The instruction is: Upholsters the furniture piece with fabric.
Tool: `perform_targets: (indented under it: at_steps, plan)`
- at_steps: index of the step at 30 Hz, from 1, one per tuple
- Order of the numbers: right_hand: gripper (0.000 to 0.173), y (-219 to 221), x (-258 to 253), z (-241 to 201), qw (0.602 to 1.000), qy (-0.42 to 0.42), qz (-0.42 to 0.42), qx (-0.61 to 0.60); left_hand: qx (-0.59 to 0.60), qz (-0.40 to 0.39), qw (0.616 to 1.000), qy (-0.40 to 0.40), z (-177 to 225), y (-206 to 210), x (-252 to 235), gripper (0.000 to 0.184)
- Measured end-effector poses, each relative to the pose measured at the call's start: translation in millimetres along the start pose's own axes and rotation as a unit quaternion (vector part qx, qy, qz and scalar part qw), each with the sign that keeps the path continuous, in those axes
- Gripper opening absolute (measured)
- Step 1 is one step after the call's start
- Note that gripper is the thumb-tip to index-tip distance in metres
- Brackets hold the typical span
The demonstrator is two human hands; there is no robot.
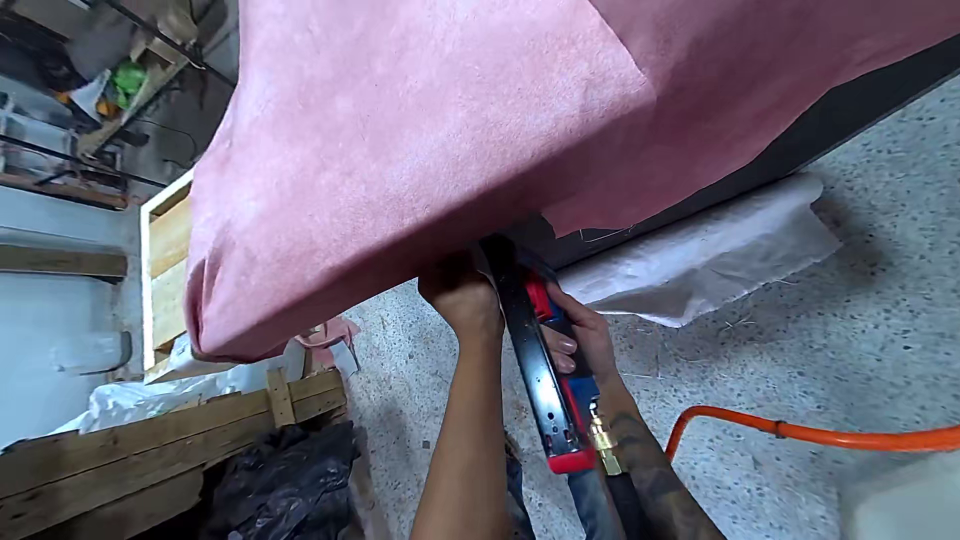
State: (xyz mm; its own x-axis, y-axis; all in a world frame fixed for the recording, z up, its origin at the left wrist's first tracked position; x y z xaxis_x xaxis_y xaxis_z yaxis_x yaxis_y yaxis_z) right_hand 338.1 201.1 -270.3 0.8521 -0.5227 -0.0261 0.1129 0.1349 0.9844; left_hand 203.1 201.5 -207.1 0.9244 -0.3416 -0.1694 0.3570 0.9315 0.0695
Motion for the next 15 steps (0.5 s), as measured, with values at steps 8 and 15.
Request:
perform_targets:
  at_steps: [8,15]
  plan:
    - [0.039,-11,-11,25,0.998,-0.034,0.001,-0.062,-0.002,-0.037,0.999,0.028,-1,-4,-5,0.015]
    - [0.042,-19,-19,33,0.999,-0.043,0.007,-0.007,0.027,-0.009,0.999,0.042,2,-6,-7,0.015]
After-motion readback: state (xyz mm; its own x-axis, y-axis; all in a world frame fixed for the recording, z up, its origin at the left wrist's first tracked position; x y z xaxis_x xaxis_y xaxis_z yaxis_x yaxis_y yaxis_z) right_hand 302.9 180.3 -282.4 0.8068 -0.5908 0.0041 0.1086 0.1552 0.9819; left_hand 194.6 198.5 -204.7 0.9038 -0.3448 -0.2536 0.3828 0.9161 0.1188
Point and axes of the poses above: each hand's wrist, its own x-axis away from the middle knuckle, its own y-axis out of the palm, z = x × y, the point moved 4 cm from there along -x, towards the middle knuckle, and after that the axes turned 7 degrees about -y, right-handed, at the moved point
